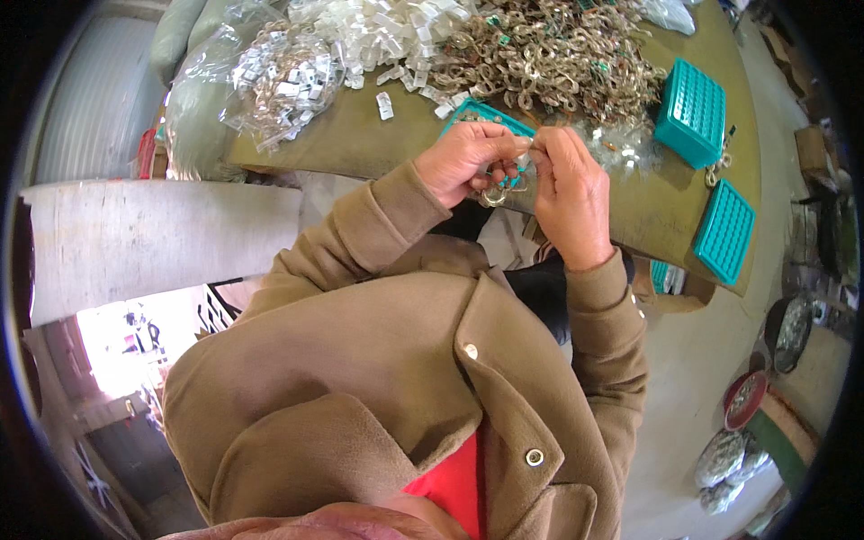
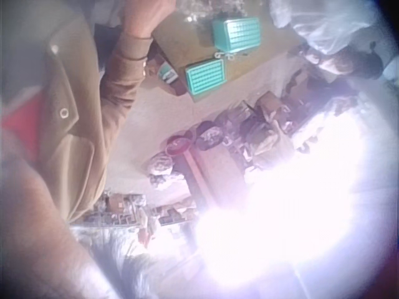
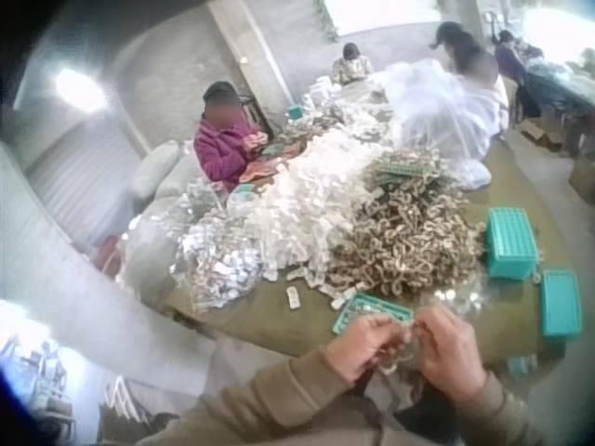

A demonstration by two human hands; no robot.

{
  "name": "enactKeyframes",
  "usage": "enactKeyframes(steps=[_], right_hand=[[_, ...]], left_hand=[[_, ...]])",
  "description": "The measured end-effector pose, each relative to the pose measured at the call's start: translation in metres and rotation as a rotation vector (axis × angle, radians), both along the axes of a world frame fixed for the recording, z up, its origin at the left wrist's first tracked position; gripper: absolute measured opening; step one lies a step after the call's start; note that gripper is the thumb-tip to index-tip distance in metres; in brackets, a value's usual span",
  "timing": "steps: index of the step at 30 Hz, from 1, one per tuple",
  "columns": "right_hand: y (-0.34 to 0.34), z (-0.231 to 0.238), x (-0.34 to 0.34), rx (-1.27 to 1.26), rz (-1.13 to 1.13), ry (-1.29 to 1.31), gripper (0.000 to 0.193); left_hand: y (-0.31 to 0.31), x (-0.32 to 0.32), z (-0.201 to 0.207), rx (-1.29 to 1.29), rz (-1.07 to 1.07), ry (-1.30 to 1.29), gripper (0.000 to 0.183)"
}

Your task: The person repeatedly picks small white rectangular components and metallic parts from a table, inserts the metallic parts into the white components, and places the assembled units into a teal tray. The person works one at a time, handling each component individually.

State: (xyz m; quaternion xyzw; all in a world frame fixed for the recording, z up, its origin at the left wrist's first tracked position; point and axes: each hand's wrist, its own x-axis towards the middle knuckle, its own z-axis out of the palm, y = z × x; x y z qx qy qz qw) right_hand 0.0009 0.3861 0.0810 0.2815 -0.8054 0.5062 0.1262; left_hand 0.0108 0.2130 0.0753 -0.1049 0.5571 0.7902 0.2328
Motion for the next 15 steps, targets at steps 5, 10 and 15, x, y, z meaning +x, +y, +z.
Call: enactKeyframes(steps=[5,10,15], right_hand=[[-0.010,-0.011,0.001,-0.040,0.045,-0.015,0.009],[-0.029,-0.018,-0.001,-0.161,0.144,-0.184,0.008],[-0.041,-0.016,0.001,-0.001,0.084,-0.061,0.009]], left_hand=[[-0.009,0.010,0.000,0.017,0.082,-0.056,0.021],[-0.031,0.027,-0.002,0.032,0.112,-0.017,0.019],[-0.045,0.024,0.006,-0.181,0.057,0.023,0.021]])
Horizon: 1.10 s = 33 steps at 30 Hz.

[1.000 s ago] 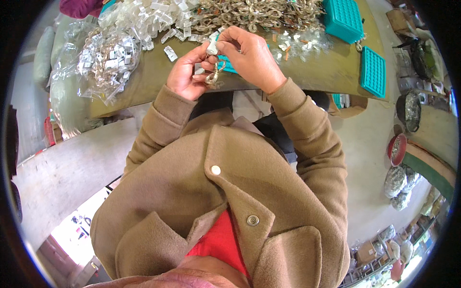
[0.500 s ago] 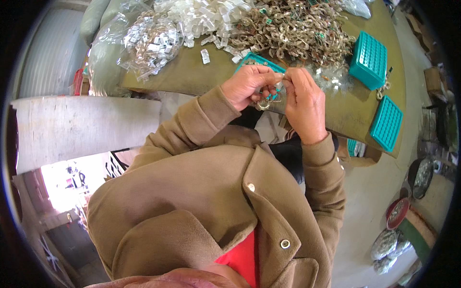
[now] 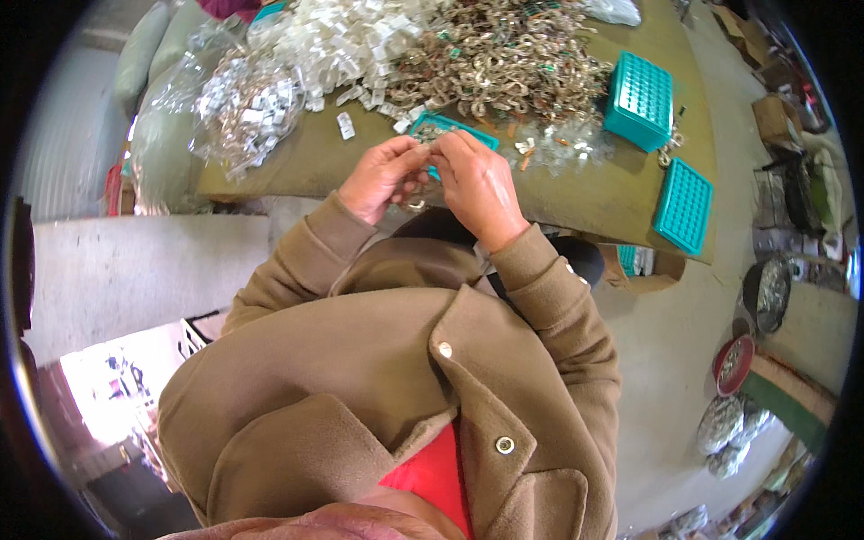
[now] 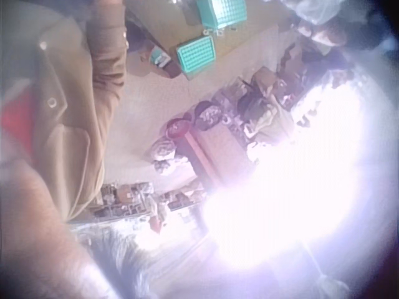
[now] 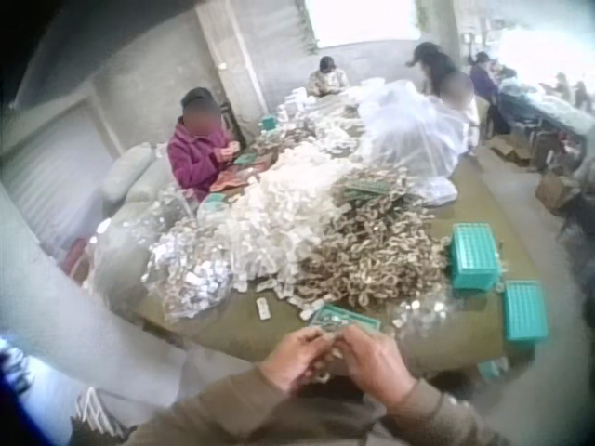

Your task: The person repeatedly picks small white rectangular components and metallic parts from a table, inserts the metallic parts into the white components, and places the assembled units into a teal tray. The person works one at a time, handling each component individually.

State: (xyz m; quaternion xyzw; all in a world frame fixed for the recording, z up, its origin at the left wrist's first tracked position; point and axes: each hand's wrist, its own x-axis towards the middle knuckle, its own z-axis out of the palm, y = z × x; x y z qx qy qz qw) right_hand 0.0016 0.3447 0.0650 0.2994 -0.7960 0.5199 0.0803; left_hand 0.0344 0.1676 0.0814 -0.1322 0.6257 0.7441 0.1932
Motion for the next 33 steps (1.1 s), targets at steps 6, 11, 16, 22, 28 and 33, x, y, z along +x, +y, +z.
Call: enactKeyframes(steps=[6,11,16,22,28,33], right_hand=[[0.012,0.021,-0.031,-0.032,-0.087,-0.198,0.015],[-0.003,0.028,-0.076,0.030,-0.208,-0.165,0.017],[-0.033,0.031,-0.115,0.208,-0.339,0.109,0.017],[-0.073,0.010,-0.154,0.619,-0.433,0.312,0.020],[-0.074,0.004,-0.164,0.700,-0.427,0.263,0.018],[-0.061,0.011,-0.156,0.493,-0.393,0.070,0.016]], left_hand=[[-0.082,-0.020,0.034,-0.431,0.160,0.527,0.016],[-0.197,-0.052,0.049,-0.818,0.260,0.767,0.022],[-0.242,-0.040,0.051,-1.418,0.263,0.805,0.021],[-0.159,-0.015,0.013,-0.402,0.379,0.805,0.019],[-0.115,-0.027,-0.019,-0.094,0.133,0.510,0.018],[-0.117,-0.051,-0.026,0.078,0.031,0.288,0.021]])
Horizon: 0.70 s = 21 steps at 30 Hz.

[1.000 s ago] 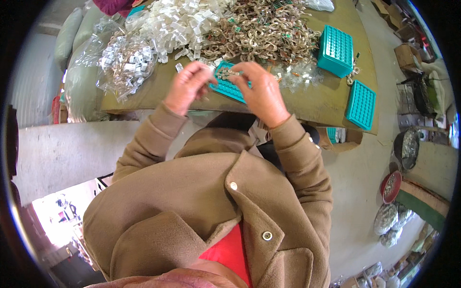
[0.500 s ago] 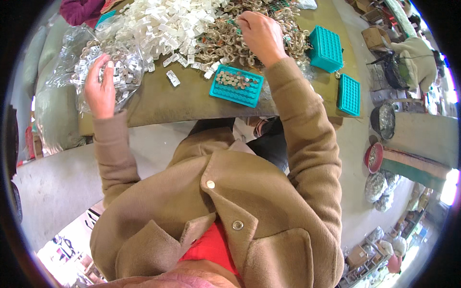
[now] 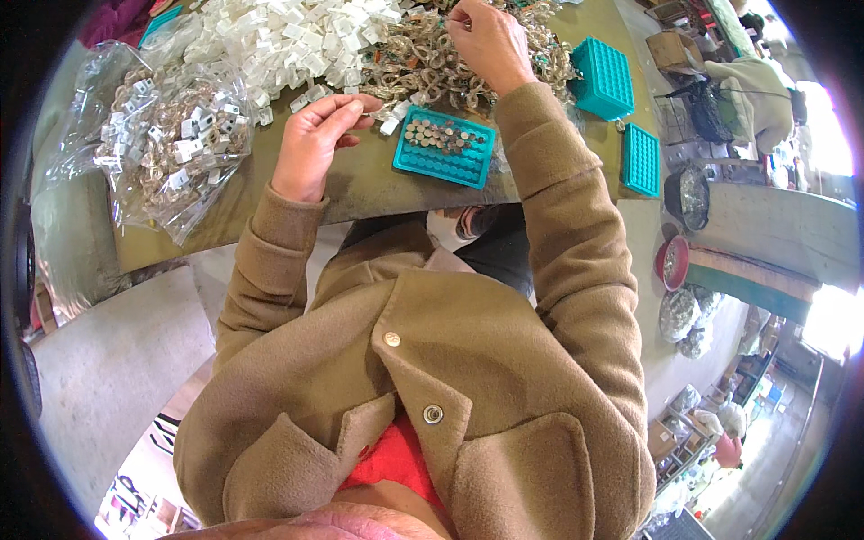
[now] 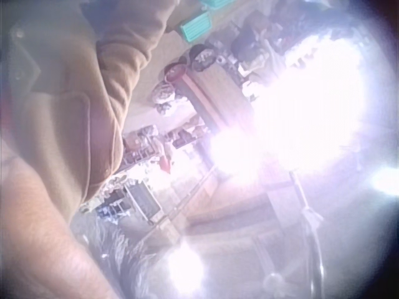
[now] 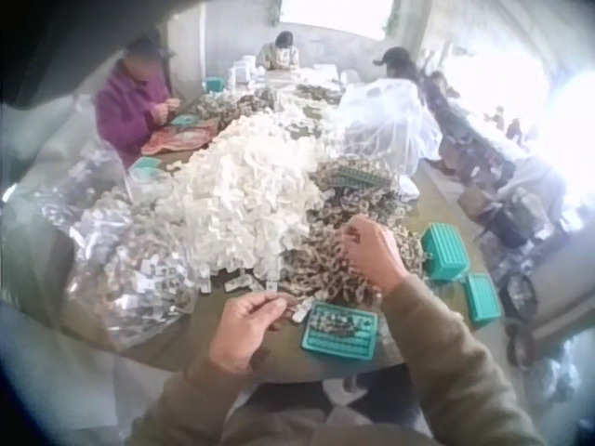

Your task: The person repeatedly picks small white rectangular components and metallic parts from a table, inserts the metallic parts into the white components, and places the assembled units into a teal tray. The person works one at a time, handling each component individually.

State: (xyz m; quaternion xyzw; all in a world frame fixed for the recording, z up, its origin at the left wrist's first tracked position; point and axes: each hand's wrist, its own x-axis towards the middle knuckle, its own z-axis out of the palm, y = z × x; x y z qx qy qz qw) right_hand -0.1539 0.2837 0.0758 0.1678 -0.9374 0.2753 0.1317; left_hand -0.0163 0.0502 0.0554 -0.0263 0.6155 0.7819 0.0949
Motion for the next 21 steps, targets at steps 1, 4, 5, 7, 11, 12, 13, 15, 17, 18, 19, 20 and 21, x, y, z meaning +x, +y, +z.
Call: enactKeyframes(steps=[1,4,5,7,11,12,13,15,17,18,19,20,21], right_hand=[[0.002,0.000,0.002,-0.046,0.033,0.030,0.015],[0.002,0.000,0.002,-0.251,0.108,-0.088,0.015],[0.000,-0.001,0.001,-0.299,0.137,-0.090,0.013],[-0.006,0.001,0.001,-0.489,0.228,-0.152,0.013],[-0.018,0.008,0.013,-0.811,0.368,-0.361,0.014],[-0.021,0.010,0.017,-0.852,0.396,-0.409,0.015],[-0.026,0.012,0.021,-0.914,0.476,-0.474,0.016],[-0.036,0.013,0.032,-0.808,0.482,-0.521,0.021],[-0.042,0.014,0.046,-0.740,0.462,-0.609,0.024],[-0.046,0.013,0.053,-0.783,0.501,-0.654,0.022],[-0.048,0.013,0.059,-0.794,0.538,-0.656,0.022],[-0.050,0.013,0.065,-0.789,0.562,-0.655,0.023],[-0.050,0.013,0.069,-0.775,0.554,-0.641,0.022]], left_hand=[[0.001,-0.004,-0.001,0.034,-0.010,-0.040,0.020],[0.007,-0.011,-0.003,0.081,-0.020,-0.076,0.020],[0.009,-0.012,-0.003,0.093,-0.007,-0.074,0.020],[0.012,-0.012,-0.004,0.119,0.021,-0.068,0.020],[0.015,-0.014,-0.001,0.145,0.165,-0.035,0.020],[0.015,-0.014,0.000,0.146,0.227,0.018,0.021],[0.016,-0.013,0.002,0.144,0.289,0.067,0.021],[0.017,-0.012,0.007,0.101,0.345,0.245,0.024],[0.016,-0.007,0.010,0.009,0.325,0.402,0.031],[0.015,-0.005,0.012,-0.007,0.281,0.334,0.032],[0.015,-0.005,0.012,-0.010,0.240,0.285,0.033],[0.014,-0.004,0.012,-0.014,0.187,0.274,0.034],[0.011,-0.004,0.012,-0.081,0.177,0.211,0.036]])
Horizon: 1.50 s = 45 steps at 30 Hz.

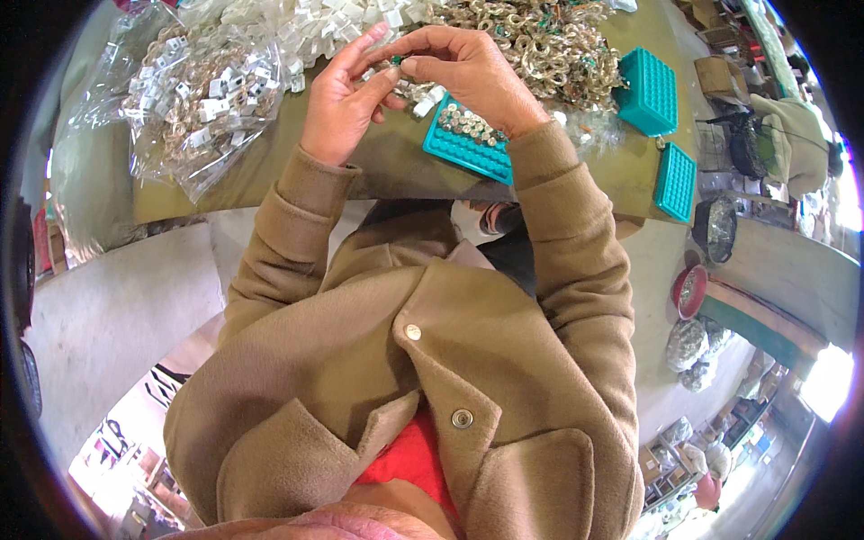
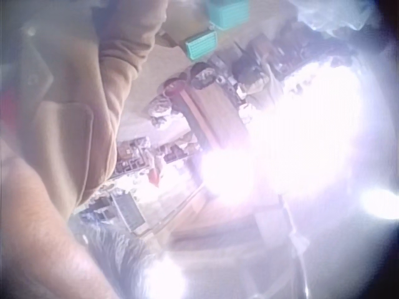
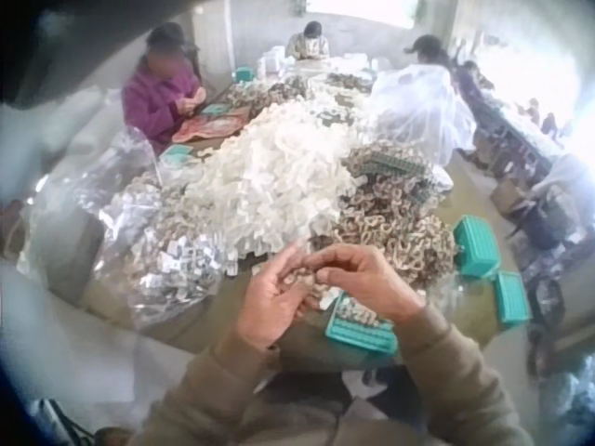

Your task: The person repeatedly picks small white rectangular components and metallic parts from a table, inserts the metallic parts into the white components, and places the assembled units into a teal tray. The person works one at a time, handling each component individually.

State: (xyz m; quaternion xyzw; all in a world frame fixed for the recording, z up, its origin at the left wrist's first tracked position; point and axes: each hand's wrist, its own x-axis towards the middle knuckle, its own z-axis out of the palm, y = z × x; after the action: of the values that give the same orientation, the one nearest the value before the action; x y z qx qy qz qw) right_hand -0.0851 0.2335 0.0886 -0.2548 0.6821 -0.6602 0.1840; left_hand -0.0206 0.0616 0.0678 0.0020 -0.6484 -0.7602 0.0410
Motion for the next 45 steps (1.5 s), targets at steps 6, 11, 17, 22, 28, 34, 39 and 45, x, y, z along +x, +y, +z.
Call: enactKeyframes(steps=[6,11,17,22,28,34,39,45], right_hand=[[-0.002,-0.006,0.012,0.136,-0.189,0.323,0.018],[0.006,-0.009,0.031,0.157,-0.233,0.251,0.016],[0.008,-0.015,0.060,0.182,-0.390,0.445,0.015],[0.003,-0.029,0.085,-0.020,-0.651,0.083,0.014],[0.017,-0.035,0.092,-0.273,-0.388,-0.356,0.008],[0.028,-0.035,0.100,-0.362,-0.334,-0.502,0.005],[0.031,-0.038,0.109,-0.466,-0.378,-0.488,0.005],[0.033,-0.048,0.108,-0.517,-0.339,-0.592,0.004]], left_hand=[[-0.005,0.007,-0.007,0.095,-0.059,-0.205,0.014],[0.001,0.014,-0.007,0.273,-0.111,-0.255,0.008],[0.025,0.033,-0.011,0.202,-0.056,-0.165,0.004],[0.041,0.052,-0.015,0.373,0.023,-0.260,0.003],[0.051,0.061,-0.023,0.235,0.037,-0.055,0.002],[0.048,0.062,-0.025,-0.003,-0.020,0.041,0.001],[0.037,0.066,-0.021,0.128,-0.140,-0.320,0.004],[0.009,0.073,-0.035,-0.141,-0.241,-0.268,0.012]])
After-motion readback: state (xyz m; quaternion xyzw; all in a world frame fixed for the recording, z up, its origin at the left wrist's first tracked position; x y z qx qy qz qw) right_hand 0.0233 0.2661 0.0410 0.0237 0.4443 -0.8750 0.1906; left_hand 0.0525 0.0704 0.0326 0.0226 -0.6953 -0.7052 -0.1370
